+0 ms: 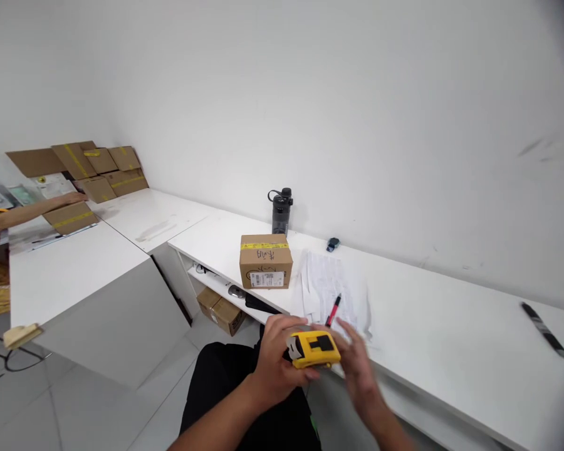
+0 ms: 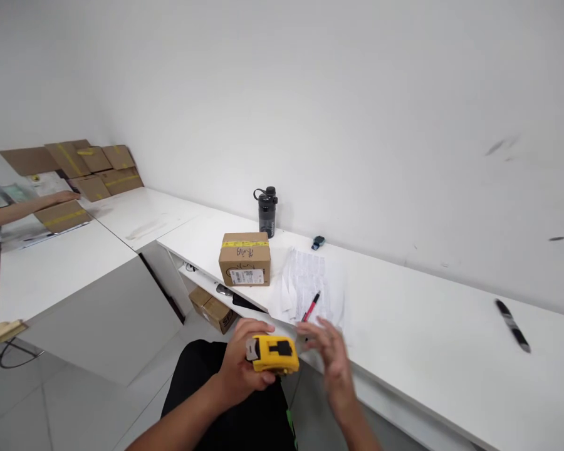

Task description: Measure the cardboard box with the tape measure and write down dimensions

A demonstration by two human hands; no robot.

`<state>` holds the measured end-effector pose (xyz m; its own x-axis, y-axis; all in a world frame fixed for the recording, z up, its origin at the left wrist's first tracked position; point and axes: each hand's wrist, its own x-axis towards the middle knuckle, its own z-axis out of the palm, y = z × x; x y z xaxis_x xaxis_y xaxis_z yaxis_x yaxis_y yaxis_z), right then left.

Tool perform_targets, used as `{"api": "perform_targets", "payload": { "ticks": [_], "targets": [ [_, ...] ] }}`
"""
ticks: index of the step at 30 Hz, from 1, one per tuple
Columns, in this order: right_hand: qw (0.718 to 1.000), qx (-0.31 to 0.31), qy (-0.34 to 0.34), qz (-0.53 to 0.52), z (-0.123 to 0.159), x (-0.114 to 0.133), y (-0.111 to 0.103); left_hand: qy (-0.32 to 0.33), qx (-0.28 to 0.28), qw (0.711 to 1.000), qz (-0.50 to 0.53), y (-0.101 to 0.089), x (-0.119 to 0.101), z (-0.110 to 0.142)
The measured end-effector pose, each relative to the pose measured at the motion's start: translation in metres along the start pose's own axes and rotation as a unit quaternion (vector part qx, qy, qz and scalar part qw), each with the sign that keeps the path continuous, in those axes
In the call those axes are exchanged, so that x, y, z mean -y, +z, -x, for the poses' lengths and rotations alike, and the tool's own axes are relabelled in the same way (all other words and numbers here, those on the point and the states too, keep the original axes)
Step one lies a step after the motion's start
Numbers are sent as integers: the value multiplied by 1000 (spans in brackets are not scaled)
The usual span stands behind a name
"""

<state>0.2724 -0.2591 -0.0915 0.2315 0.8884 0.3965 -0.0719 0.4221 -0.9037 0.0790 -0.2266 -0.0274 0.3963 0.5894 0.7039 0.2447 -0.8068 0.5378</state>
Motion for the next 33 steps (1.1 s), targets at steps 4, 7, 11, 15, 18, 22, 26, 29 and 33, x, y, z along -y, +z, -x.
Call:
{"api": "perform_targets", "payload": {
  "ticks": [4,7,11,15,18,22,26,29,33],
  "targets": [
    [992,87,68,-54,-15,1,69,-51,-47,998,0,-13,21,-29],
    [986,100,110,-70,-73,16,100,-154,-59,986,32,-35,37,-59],
    [978,181,52,89,-158,36,114,-307,-40,935,172,-82,63,-91],
    [936,287,-36,202,-198,35,112,-377,30,890,254,-118,85,-104],
    [923,301,-62,233,-207,31,107,-402,43,842,358,-128,96,-111],
    [917,299,-69,253,-215,32,99,-429,46,800,418,-127,105,-125],
    [929,249,-34,272,-218,35,85,-433,44,810,394,-121,110,-135],
    [933,230,-17,275,-206,40,72,-427,34,820,380,-116,104,-128],
    [928,203,-48,309,-188,49,47,-429,2,839,334,-124,95,-107]
  ]
}}
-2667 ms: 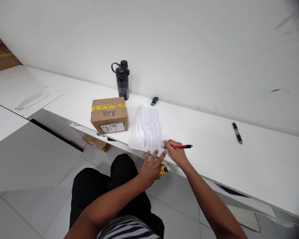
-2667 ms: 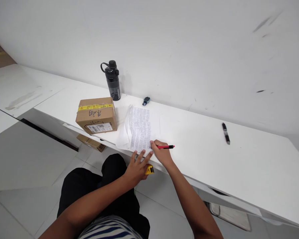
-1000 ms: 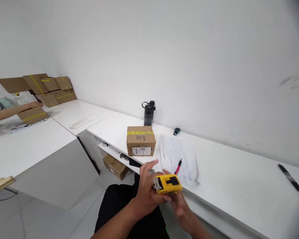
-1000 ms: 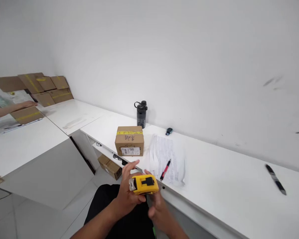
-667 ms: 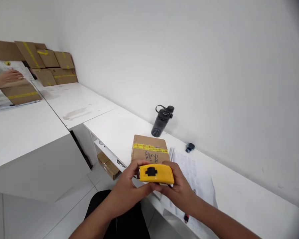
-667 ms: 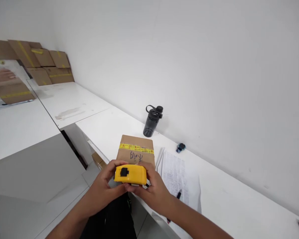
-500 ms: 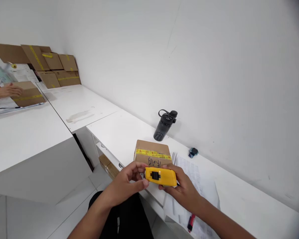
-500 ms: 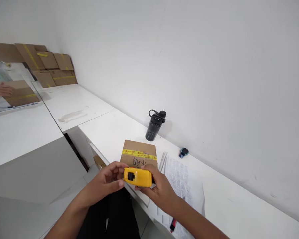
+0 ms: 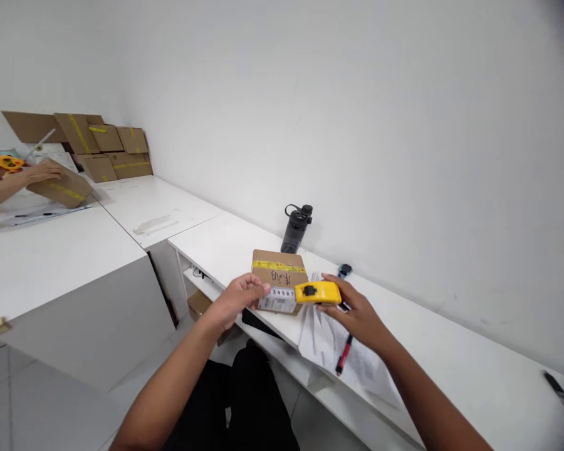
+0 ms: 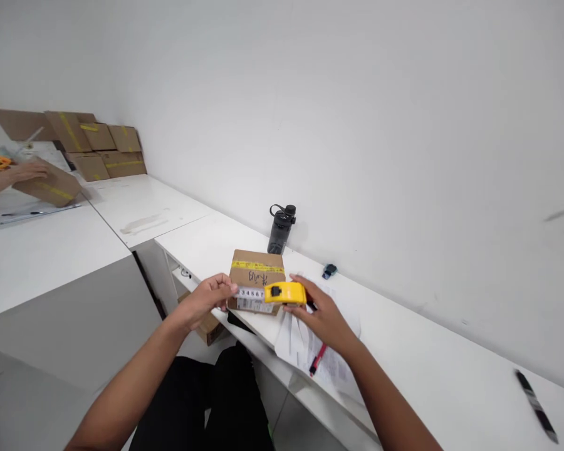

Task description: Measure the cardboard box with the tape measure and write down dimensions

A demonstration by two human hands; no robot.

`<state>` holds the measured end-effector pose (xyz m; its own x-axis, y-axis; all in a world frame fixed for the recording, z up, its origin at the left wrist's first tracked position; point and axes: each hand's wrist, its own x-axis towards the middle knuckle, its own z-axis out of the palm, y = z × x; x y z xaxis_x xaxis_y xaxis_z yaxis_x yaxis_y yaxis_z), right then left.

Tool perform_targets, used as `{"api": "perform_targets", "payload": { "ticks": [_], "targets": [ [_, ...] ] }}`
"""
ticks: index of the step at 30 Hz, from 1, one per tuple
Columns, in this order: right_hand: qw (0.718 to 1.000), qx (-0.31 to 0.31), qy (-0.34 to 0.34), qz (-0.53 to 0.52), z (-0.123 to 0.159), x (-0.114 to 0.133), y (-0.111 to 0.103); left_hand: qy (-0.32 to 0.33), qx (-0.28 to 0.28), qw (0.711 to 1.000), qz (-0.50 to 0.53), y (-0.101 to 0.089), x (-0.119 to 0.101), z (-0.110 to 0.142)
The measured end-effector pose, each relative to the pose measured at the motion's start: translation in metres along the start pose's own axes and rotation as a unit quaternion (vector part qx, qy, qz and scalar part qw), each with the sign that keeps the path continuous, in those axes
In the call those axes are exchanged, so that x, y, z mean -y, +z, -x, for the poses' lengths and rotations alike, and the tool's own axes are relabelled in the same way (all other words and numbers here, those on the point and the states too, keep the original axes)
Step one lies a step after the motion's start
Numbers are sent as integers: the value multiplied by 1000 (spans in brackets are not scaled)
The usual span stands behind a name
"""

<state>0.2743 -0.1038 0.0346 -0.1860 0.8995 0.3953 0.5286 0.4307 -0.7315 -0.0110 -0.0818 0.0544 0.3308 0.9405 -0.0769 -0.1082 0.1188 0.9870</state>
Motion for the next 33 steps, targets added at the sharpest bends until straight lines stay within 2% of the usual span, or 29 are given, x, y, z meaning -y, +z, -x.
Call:
{"api": "perform_targets", "payload": {
  "ticks": [3,6,8,10,15,18,21,26,33],
  "targets": [
    [999,-45,-3,-2,3,-13,-20,8,-61,997,-44,-22,-3,1],
    [998,-67,17,11,-12,-33,-38,7,-150,984,-98,-47,-12,-18],
    [997,-70,28,26,-25,-46,-41,-4,-188,974,-126,-55,-15,-35],
    [997,-65,27,39,-36,-58,-36,-15,-206,968,-141,-55,-12,-50],
    [996,-44,-4,81,-53,-71,-5,-33,-203,970,-133,-30,14,-76],
    [992,-47,-5,120,-56,-70,1,-30,-214,969,-118,-22,24,-87],
    [987,-34,-9,158,-56,-67,-3,-28,-220,968,-113,-27,27,-94],
    [985,-28,6,173,-59,-73,-5,-41,-192,976,-89,-37,32,-98],
    [990,-21,20,141,-59,-84,-1,-31,-193,978,-71,-33,45,-94]
  ]
}}
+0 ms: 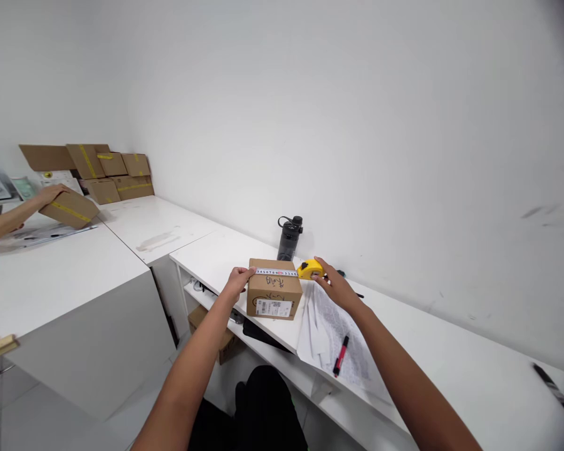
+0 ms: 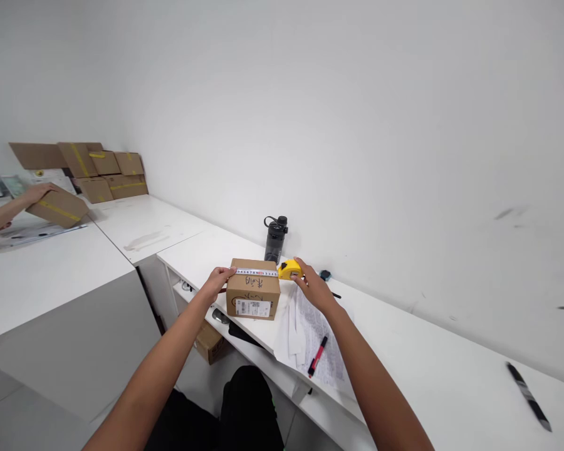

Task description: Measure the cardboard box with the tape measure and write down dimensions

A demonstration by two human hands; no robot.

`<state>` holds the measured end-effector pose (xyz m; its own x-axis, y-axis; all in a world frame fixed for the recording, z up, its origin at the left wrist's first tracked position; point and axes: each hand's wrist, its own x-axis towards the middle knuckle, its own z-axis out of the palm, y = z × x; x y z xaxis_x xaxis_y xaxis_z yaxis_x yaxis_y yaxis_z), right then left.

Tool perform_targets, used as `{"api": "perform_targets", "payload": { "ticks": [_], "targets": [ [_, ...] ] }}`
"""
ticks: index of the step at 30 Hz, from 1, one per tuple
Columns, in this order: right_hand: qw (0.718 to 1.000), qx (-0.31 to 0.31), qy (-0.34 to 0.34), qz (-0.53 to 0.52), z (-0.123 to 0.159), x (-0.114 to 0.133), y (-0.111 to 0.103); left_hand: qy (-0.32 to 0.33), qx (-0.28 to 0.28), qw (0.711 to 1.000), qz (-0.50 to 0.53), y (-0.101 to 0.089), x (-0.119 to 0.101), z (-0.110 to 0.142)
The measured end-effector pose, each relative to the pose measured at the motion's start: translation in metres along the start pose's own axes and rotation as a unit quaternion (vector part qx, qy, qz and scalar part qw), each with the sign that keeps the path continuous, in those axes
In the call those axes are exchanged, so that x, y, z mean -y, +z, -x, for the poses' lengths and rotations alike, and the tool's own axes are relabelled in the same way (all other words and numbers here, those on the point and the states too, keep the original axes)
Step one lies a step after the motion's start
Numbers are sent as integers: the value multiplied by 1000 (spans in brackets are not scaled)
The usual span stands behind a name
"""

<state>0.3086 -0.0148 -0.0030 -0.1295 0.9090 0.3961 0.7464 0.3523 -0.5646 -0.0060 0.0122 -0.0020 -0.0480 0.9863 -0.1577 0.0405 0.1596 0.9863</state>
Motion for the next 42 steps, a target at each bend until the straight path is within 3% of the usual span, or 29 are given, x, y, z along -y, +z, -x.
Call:
{"api": "perform_targets", "payload": {
  "ticks": [24,30,34,37,39,42],
  "targets": [
    [1000,-21,-3,-4,7,3,-1,6,5,1000,-10,1,-4,7],
    [997,-44,-5,57,7,11,-1,33,-1,998,-53,-1,-13,7],
    [986,-85,-55,131,17,30,-12,51,2,995,-90,-12,-30,1],
    [978,-108,-88,153,48,60,-10,66,19,991,-114,-17,-53,-10],
    [975,-135,-91,152,77,88,5,94,42,986,-133,-11,-70,-20],
    [970,-185,-84,136,112,133,41,143,80,970,-181,15,-88,-40]
  ]
}}
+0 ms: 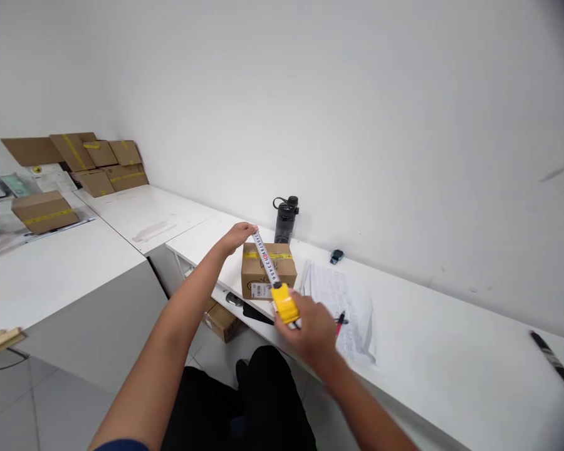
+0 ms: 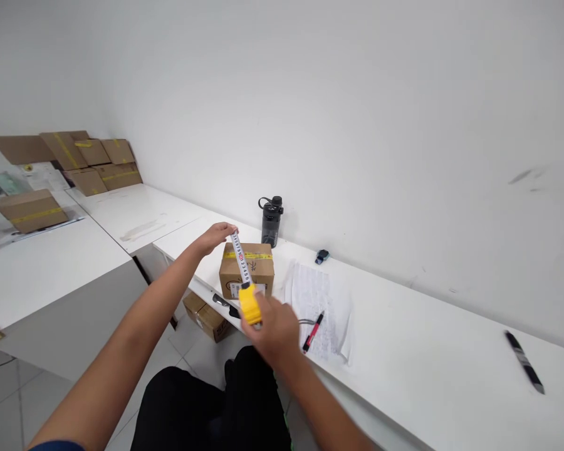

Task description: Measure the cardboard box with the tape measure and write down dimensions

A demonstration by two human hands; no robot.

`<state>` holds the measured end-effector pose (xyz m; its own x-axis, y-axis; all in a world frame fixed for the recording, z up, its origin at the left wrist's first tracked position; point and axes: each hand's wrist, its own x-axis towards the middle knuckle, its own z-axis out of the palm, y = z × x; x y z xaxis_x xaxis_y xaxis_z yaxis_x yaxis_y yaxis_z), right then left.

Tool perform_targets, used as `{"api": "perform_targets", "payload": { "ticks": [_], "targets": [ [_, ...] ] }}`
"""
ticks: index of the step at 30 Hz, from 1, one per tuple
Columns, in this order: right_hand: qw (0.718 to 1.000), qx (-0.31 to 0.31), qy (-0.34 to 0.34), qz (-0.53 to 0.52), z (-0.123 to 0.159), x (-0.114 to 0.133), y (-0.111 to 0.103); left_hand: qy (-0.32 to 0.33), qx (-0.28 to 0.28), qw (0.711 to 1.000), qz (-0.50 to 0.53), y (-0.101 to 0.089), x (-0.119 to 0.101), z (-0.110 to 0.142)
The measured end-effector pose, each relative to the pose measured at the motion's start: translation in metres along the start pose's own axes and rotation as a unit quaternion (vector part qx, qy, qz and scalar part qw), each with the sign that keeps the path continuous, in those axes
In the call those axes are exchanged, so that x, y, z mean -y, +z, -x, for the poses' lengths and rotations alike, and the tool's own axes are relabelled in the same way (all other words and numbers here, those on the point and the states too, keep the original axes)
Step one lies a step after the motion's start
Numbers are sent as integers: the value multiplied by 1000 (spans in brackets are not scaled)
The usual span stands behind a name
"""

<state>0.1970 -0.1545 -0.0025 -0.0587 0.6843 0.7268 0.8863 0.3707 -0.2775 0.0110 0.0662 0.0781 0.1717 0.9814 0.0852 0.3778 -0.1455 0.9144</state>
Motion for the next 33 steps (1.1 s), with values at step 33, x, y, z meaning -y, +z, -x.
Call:
{"api": "perform_targets", "payload": {
  "ticks": [33],
  "targets": [
    [862,-91,318,-385,105,1,21,258,148,866,-402,95,-35,134]
  ]
}}
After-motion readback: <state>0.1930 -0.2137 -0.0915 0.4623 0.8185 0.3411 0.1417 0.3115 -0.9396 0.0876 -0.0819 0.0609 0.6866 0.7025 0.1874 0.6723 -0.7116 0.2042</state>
